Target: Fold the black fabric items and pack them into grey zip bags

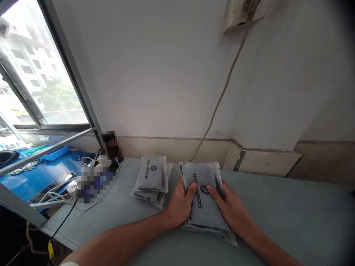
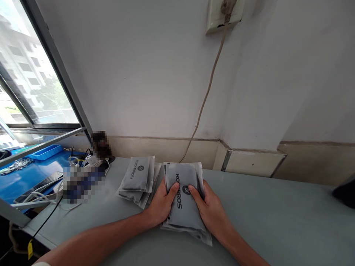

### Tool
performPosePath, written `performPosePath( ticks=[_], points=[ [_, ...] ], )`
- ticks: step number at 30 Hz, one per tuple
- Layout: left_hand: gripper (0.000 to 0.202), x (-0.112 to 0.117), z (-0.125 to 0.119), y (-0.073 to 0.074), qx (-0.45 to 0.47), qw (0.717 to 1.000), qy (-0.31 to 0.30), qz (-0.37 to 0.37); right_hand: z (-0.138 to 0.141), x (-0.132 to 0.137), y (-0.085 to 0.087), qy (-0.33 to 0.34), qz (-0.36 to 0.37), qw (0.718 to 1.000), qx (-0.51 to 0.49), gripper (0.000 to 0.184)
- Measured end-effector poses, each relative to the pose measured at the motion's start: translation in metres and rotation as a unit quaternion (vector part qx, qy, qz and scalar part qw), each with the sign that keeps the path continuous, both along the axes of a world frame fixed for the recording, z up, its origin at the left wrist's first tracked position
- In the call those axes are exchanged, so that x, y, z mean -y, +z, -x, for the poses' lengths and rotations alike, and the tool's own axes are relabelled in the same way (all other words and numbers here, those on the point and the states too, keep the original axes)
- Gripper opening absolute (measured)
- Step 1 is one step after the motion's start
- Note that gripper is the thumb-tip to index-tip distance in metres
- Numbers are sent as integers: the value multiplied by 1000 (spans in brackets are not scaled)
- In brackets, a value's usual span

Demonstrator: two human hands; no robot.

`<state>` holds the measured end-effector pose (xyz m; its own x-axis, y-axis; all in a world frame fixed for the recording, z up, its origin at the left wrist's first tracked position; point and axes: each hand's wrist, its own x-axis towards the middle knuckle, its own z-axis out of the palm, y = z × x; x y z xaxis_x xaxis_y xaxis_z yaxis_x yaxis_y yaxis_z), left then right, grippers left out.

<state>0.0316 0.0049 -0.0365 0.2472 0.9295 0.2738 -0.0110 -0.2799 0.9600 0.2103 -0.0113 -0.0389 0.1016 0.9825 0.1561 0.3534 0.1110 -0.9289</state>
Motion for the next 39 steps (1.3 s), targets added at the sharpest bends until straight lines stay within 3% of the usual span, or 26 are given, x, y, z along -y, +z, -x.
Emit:
performPosePath(
  ticks=[15,25,39],
  points=[
    [49,2,-1,1,8,1000,-9,26,-2,1,2,18,-14,1000,-5,45],
    [47,2,0,0,5,1000,-10,27,-7,2,5,15,33,999,31,49],
    [52,5,1,0,-7,999,-2,35,-2,1,7,19,-6,999,26,48]
  ],
)
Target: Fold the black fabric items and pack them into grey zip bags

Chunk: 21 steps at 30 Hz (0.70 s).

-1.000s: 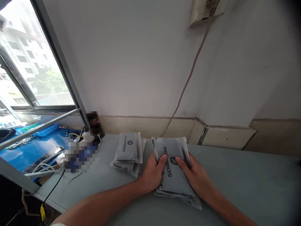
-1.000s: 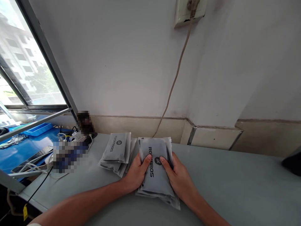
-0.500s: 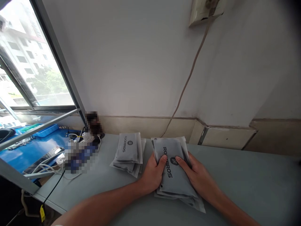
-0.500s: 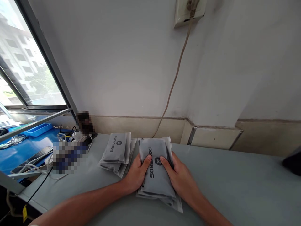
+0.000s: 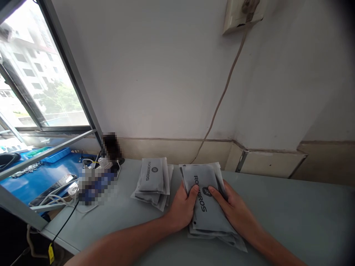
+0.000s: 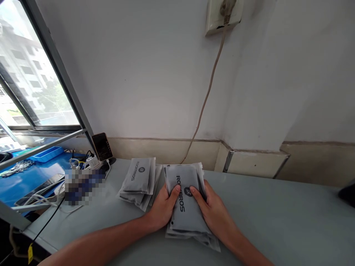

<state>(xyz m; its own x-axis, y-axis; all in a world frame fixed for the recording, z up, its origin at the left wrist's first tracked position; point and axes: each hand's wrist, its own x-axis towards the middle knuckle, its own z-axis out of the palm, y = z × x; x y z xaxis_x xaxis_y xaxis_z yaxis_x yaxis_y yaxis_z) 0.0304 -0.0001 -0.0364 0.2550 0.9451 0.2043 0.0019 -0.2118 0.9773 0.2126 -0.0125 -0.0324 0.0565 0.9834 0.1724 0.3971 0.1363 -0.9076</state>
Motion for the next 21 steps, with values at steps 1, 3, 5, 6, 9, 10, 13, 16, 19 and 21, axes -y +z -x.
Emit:
performPosePath(
  ticks=[1,3,5,6,9,10,13,16,19,21],
  points=[
    [52,0,0,0,1,1000,-1,0,0,0,-1,-2,-2,1000,4,48],
    [51,0,0,1,6,1000,-6,-1,-1,0,-2,-6,-5,1000,11,47],
    [50,0,1,2,9,1000,-6,-4,-1,-1,-5,-5,-3,1000,19,48],
    [49,0,1,3,8,1000,-4,-5,-2,-2,-6,-4,0,1000,23,49],
    [50,0,1,2,4,1000,-3,-5,-3,-3,-8,0,3,1000,16,50],
    [50,0,1,2,3,1000,-5,-3,-2,-3,-8,0,1,1000,9,49],
    [51,-1,1,2,-2,1000,-4,0,-1,-2,-5,-1,-3,1000,-3,47],
    [51,0,0,2,-10,1000,-2,1,0,-1,-2,-2,5,1000,14,47],
    [49,0,0,1,-15,1000,-1,2,0,1,0,-1,16,1000,27,46],
    [49,-1,1,0,-17,1000,1,3,0,2,1,-3,18,999,34,46]
  ],
)
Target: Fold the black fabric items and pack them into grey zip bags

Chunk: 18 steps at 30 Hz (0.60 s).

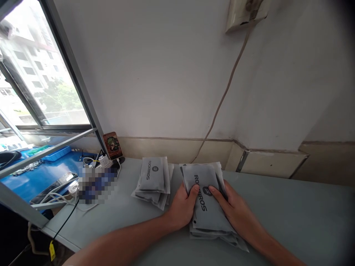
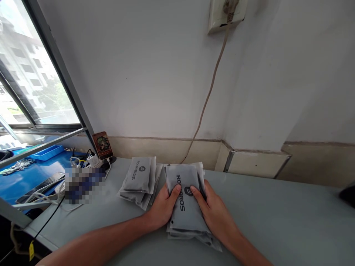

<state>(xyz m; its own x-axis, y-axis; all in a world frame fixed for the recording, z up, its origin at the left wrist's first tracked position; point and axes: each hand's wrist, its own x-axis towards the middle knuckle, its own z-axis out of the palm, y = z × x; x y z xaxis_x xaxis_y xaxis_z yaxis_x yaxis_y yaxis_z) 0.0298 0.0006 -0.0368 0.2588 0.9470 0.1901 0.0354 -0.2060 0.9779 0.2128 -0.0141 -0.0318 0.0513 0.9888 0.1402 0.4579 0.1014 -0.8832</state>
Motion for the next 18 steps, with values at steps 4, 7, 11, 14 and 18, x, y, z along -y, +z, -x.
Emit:
performPosePath(
  ticks=[4,7,11,14,18],
  points=[
    [49,-1,1,-1,2,1000,-3,4,0,2,0,0,3,1000,11,46],
    [49,0,1,0,6,1000,-3,0,0,2,-1,-1,9,1000,20,47],
    [49,0,1,0,9,1000,-4,3,-2,0,-5,0,10,1000,24,48],
    [48,0,2,0,10,1000,-8,6,-3,-2,-8,0,2,1000,22,48],
    [50,0,2,1,11,1000,-7,9,-5,-3,-11,1,-2,1000,12,50]
  ],
)
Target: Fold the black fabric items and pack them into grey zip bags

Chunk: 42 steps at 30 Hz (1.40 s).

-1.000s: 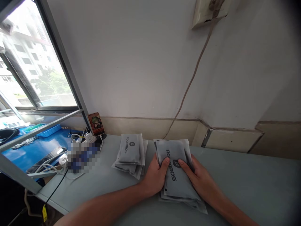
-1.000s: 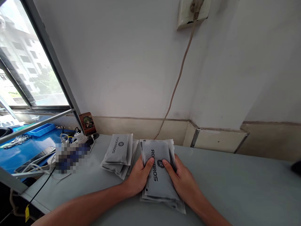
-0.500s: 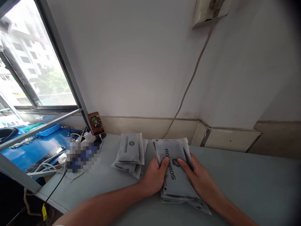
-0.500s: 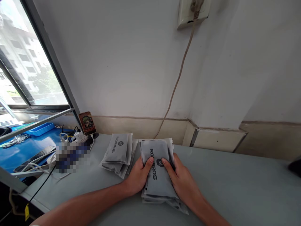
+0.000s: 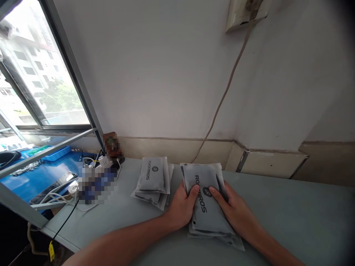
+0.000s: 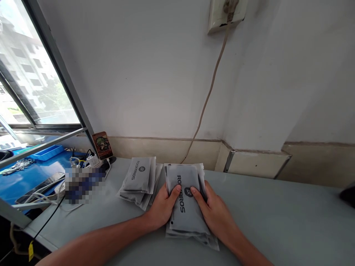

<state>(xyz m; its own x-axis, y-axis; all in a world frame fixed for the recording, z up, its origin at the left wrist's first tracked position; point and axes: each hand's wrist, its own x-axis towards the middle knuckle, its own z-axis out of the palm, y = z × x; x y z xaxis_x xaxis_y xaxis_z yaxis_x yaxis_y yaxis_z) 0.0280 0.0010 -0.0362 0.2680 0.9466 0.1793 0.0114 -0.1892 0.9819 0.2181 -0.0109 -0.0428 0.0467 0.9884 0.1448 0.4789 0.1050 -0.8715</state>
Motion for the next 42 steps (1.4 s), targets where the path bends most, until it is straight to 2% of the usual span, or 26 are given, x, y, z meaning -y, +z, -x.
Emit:
performPosePath(
  ticks=[6,12,19,28,34,38,42],
  points=[
    [52,0,0,1,13,1000,-8,-3,1,-2,-1,3,-17,999,-29,50],
    [56,0,-1,-1,-18,1000,-1,16,3,1,8,9,10,1000,-28,51],
    [57,-1,-1,-5,-31,999,4,19,5,4,12,8,7,1000,-23,48],
    [54,2,0,1,-28,999,9,18,4,3,10,4,23,1000,12,51],
    [55,2,-1,1,0,1000,5,18,1,0,3,9,30,999,-7,50],
    [59,3,-1,4,35,997,6,63,2,-1,1,5,27,998,-51,51],
    [59,4,-1,7,80,991,0,104,5,2,8,8,58,981,-183,55]
  ],
)
